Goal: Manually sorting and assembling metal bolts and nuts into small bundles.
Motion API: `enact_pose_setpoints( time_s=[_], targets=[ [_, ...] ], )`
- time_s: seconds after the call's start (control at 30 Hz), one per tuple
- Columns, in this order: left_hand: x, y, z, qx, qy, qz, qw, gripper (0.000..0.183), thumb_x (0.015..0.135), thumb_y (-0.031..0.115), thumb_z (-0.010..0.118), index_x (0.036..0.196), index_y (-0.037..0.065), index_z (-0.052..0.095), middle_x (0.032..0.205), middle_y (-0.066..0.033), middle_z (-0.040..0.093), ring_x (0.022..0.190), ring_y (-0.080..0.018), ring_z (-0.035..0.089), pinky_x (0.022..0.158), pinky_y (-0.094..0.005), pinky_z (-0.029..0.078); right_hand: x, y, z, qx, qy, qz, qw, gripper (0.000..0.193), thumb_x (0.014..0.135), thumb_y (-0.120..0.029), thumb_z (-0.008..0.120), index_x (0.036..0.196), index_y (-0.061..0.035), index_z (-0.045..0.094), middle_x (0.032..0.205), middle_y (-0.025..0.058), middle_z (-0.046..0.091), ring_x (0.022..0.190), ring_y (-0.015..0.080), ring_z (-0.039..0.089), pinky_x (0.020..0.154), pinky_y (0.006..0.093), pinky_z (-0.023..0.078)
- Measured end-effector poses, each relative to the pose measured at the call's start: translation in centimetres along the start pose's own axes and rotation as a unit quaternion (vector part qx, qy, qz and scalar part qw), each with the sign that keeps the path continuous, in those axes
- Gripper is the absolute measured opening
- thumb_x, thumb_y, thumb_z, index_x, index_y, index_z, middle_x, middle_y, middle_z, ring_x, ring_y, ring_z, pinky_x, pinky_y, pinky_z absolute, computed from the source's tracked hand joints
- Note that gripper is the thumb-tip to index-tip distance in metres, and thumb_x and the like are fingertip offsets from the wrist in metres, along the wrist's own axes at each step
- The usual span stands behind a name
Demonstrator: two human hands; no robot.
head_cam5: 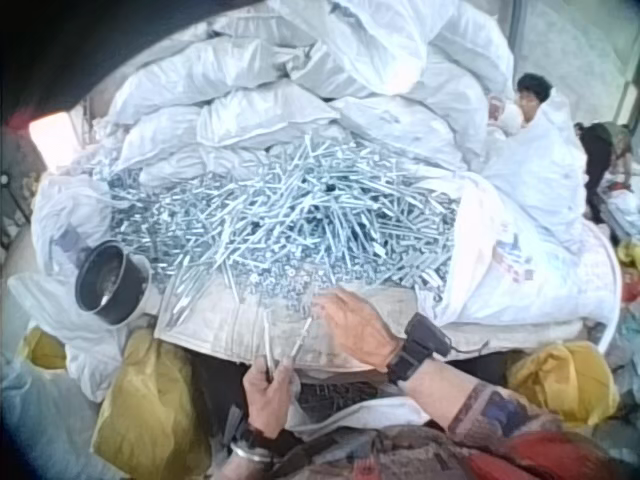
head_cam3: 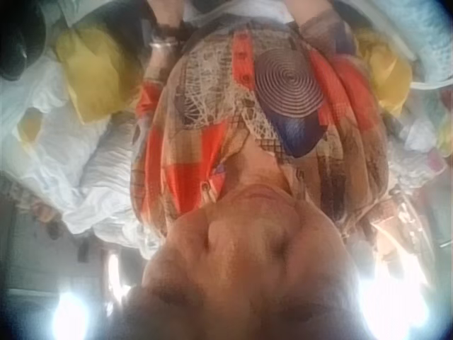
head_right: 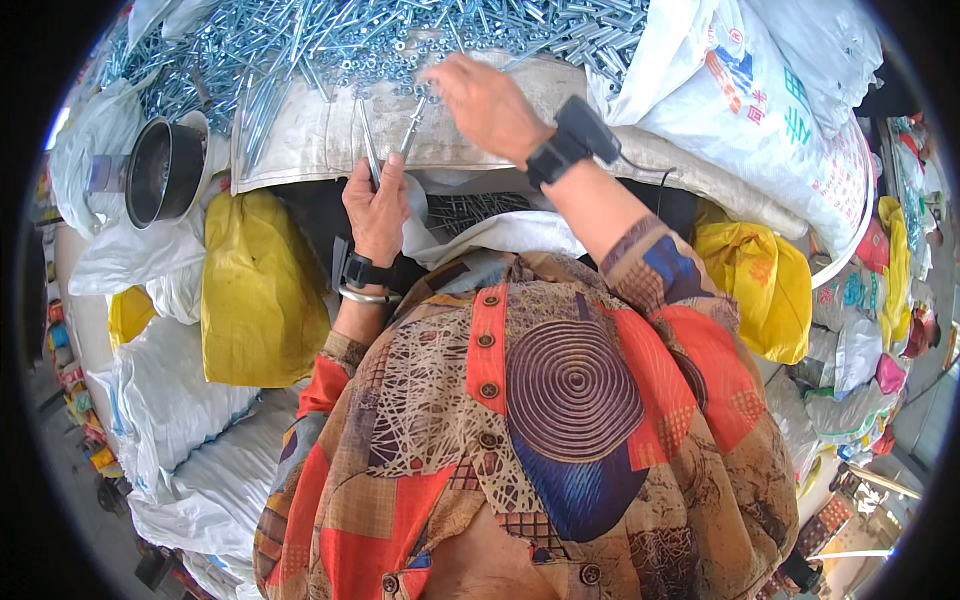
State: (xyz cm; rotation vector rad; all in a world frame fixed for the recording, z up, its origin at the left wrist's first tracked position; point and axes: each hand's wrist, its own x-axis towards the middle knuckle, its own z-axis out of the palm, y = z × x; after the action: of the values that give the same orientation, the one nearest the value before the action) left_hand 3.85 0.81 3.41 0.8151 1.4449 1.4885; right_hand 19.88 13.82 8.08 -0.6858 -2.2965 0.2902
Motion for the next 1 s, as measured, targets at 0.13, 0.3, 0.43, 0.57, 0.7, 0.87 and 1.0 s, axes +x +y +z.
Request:
enact_pose_setpoints(
  time_s=[0.13,0.3,0.43,0.57,0.7,0.87,1.0],
  targets=[
    [0.1,0.3,0.7,-0.03,-0.008,-0.023,0.999,0.028,0.096,0.025,0.067,0.08,0.01,0.05,0.063,0.004,0.049,0.047,-0.002,0.037,0.039,-0.021,0.029,1.3,5.7,1.5,-0.114,-0.047,0.004,0.992,0.019,0.089,-0.006,0.06,0.108,-0.0035,0.061,0.091,0.015,0.058,0.081,0.0356,0.061,0.07,0.042,0.052],
    [0.3,0.7,0.8,-0.021,-0.018,-0.022,0.999,0.027,0.096,0.025,0.067,0.081,0.009,0.051,0.063,0.004,0.049,0.048,-0.002,0.037,0.039,-0.0209,0.028,2.2,6.2,3.3,-0.234,-0.115,0.095,0.961,0.02,0.086,-0.006,0.062,0.106,-0.0017,0.06,0.09,0.0148,0.058,0.075,0.0362,0.063,0.068,0.0406,0.053],
    [0.4,0.6,0.7,-0.028,-0.016,-0.034,0.999,0.025,0.096,0.025,0.067,0.083,0.009,0.052,0.064,0.0041,0.049,0.047,-0.0022,0.036,0.039,-0.0211,0.027,1.9,6.1,3.0,-0.187,-0.114,0.066,0.974,0.021,0.084,-0.006,0.064,0.103,0.0001,0.061,0.087,0.0174,0.06,0.072,0.0342,0.063,0.067,0.0376,0.052],
    [0.3,0.8,0.5,-0.042,-0.003,-0.053,0.998,0.024,0.096,0.024,0.066,0.084,0.009,0.053,0.064,0.0042,0.049,0.047,-0.0022,0.035,0.039,-0.0213,0.026,1.8,4.0,1.3,0.221,-0.086,0.214,0.948,0.019,0.089,-0.01,0.066,0.105,0.0003,0.066,0.083,0.0091,0.065,0.07,0.0172,0.061,0.065,0.0274,0.05],
    [0.3,0.9,0.8,-0.087,-0.02,-0.052,0.995,0.022,0.096,0.024,0.066,0.085,0.01,0.054,0.063,0.0043,0.048,0.047,-0.0019,0.035,0.039,-0.021,0.025,1.1,2.7,0.5,0.468,-0.093,0.286,0.831,0.021,0.093,-0.014,0.066,0.11,-0.0014,0.068,0.082,-0.0014,0.063,0.072,0.0058,0.057,0.064,0.0217,0.048],
    [0.7,0.7,0.5,-0.09,-0.034,-0.062,0.993,0.029,0.093,0.026,0.07,0.081,0.006,0.052,0.063,0.0007,0.051,0.049,-0.0054,0.039,0.042,-0.0234,0.035,0.7,2.0,-0.4,0.465,-0.087,0.29,0.832,0.021,0.092,-0.014,0.068,0.109,-0.0016,0.068,0.081,-0.0012,0.064,0.07,0.0065,0.057,0.064,0.021,0.047],
    [1.1,0.2,-0.1,0.227,0.028,0.19,0.955,0.036,0.091,0.022,0.071,0.077,0.002,0.045,0.058,-0.006,0.044,0.053,-0.0134,0.033,0.048,-0.0312,0.037,-0.2,1.3,0.2,0.453,-0.106,0.333,0.82,0.02,0.092,-0.016,0.069,0.107,-0.0028,0.068,0.081,-0.0002,0.065,0.07,0.0075,0.058,0.066,0.0214,0.048]
  ],
)
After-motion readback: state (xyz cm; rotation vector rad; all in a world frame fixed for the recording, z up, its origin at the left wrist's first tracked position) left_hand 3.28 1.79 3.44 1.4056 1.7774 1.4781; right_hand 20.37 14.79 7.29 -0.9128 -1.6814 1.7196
